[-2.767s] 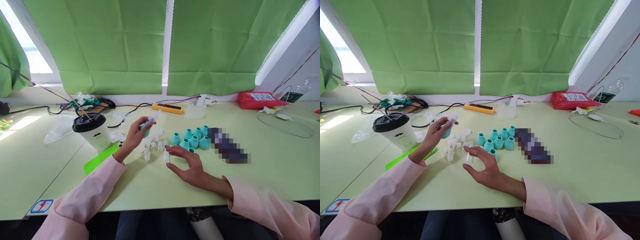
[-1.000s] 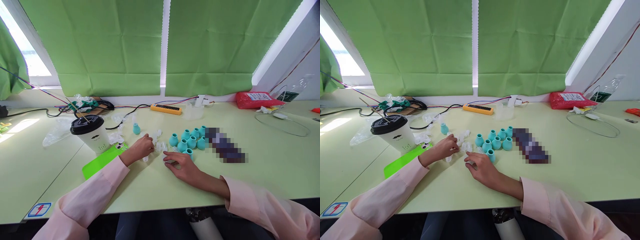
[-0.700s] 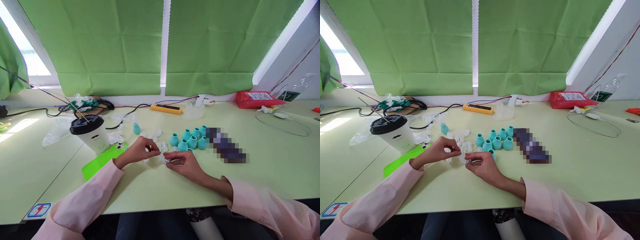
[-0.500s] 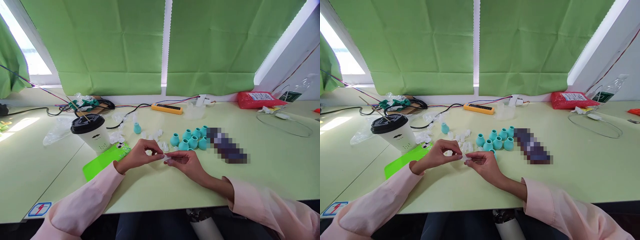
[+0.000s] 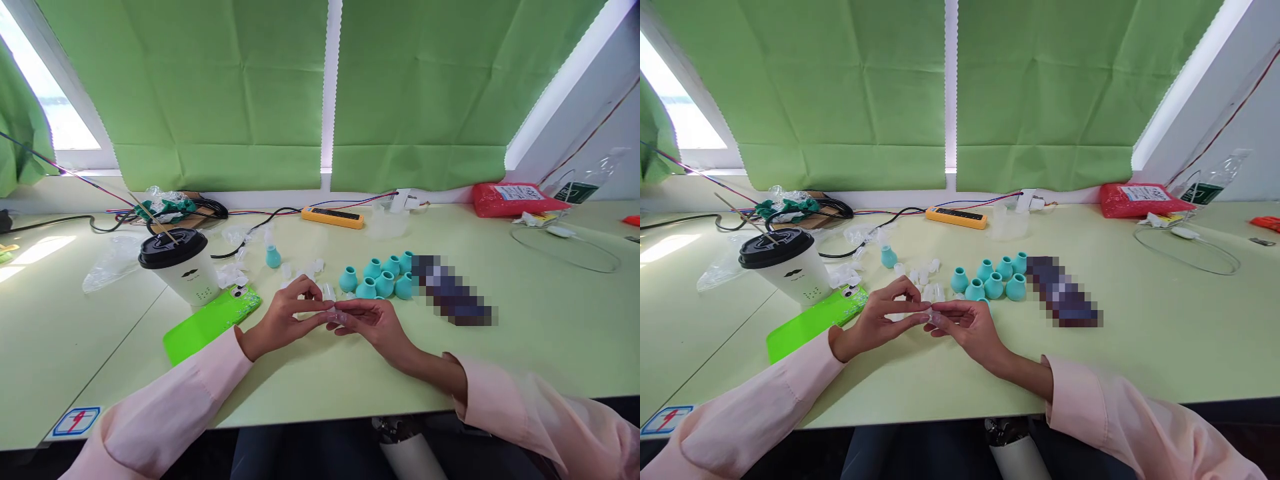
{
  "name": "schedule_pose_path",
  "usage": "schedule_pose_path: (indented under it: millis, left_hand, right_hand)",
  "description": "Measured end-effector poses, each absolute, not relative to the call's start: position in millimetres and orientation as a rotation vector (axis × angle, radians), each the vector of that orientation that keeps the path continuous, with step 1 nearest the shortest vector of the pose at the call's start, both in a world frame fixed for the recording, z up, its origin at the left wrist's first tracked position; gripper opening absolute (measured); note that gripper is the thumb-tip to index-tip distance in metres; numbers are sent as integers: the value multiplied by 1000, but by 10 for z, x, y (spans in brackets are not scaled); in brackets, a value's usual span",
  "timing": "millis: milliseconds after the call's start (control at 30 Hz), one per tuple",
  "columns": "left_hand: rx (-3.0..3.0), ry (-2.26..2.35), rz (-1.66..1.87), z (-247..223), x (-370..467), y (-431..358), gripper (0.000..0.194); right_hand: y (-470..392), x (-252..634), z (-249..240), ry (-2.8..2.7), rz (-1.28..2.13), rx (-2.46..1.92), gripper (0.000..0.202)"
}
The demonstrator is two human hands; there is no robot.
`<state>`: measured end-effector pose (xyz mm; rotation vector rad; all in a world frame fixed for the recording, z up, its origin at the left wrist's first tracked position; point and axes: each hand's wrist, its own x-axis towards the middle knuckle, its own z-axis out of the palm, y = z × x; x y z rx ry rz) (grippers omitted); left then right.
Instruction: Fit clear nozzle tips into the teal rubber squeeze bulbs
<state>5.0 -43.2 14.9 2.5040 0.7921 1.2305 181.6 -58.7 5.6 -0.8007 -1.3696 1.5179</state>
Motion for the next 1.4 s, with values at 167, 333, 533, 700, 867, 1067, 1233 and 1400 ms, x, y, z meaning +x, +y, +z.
schedule_pose_path:
  millis: [167,333,533,700,867,1067,1233,1400]
  left_hand:
    - [2757,653,1318,142,44,-455,33]
    - [2928,609,1333,119,48,-452,37]
    - [2957,603,1309,126,61,-470,35]
    - [2949,654,1352,117,68,-480,34]
    - [2819,667,1459,87,106,-494,36]
    - [2639,855,1523,77,100,-492,34]
    - [2542,1070,1365,92,93,-481,27]
    - [2489,1116,1309,81,105,-489,26]
  right_hand:
    - [-571,1810,18,-1325,1476,-773,23]
    - [-569,1804,14,-1346,1482,-725,28]
    - [-584,1812,22,-1387,1438,-718,29]
    - [-582,1819,41,-1409,1420,-695,30]
    - [-604,1818,16,-1512,1260,-738,34]
    - [-463,2018,111,-1892,251,-766,38]
    - [-197,2225,335,-2136,-440,-1119,29]
    - [-159,2222,347,-2349,-576,-1425,42]
